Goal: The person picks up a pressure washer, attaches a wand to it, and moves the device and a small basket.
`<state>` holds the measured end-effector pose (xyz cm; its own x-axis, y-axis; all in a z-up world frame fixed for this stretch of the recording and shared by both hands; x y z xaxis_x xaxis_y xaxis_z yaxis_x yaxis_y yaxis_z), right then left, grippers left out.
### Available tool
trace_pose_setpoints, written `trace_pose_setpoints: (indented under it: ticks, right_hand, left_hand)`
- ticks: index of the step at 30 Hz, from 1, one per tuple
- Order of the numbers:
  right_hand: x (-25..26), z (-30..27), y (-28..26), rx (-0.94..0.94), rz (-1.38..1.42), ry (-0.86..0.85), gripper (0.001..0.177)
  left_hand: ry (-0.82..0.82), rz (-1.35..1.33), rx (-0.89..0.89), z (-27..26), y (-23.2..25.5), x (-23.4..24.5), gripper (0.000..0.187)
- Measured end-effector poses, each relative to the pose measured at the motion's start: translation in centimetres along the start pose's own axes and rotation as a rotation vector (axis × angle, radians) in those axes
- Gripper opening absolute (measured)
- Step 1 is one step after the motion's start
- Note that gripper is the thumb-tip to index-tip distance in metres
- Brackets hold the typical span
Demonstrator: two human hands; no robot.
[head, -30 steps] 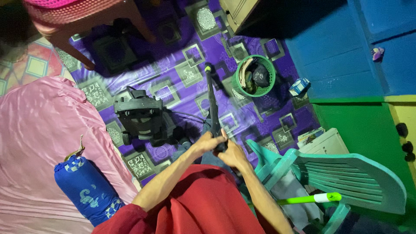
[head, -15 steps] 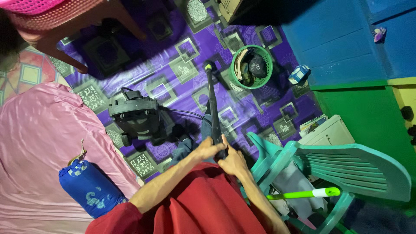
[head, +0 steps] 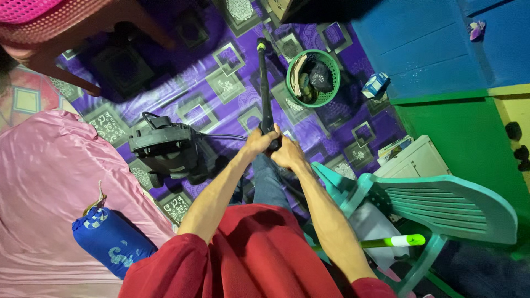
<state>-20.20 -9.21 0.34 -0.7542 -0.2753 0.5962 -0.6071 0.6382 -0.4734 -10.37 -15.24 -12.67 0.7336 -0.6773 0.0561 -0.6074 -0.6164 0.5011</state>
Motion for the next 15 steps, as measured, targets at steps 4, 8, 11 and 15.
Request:
trace_pose_setpoints:
  ticks: [4, 8, 11, 15]
  right_hand:
    - [-0.6, 0.4, 0.1, 0.033, -0.033, -0.019, 0.107]
    - [-1.7, -0.8, 0.2, -0.034, -0.055, -0.046, 0.109]
    - [-2.8, -2.3, 0.7, -0.037, -0.022, -0.093, 0.112]
    - [-3.8, -5.8, 1.6, 0.115, -0.006, 0.01, 0.115]
  left_hand:
    - [-0.093, -0.099, 0.014, -0.3, 0.4, 0.4, 0.053]
    - [-0.131, -0.079, 0.071, -1.2, -1.4, 0.2, 0.048]
    - [-0.155, -0.102, 0.07, -2.5, -3.4, -0.3, 0.048]
    - [-0.131, -0.133, 0.112, -5.7, -6.6, -1.4, 0.054]
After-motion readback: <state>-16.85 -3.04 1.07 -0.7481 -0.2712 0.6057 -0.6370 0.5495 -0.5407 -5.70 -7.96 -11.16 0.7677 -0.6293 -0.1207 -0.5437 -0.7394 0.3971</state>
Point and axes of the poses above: each hand's wrist, its own z-axis towards the middle knuckle, its own x-axis out of the back of the hand, y = z × x, the point moved 5 cm from there along z, towards the middle knuckle, and after that the axes turned 9 degrees about x, right-handed, at the moved point
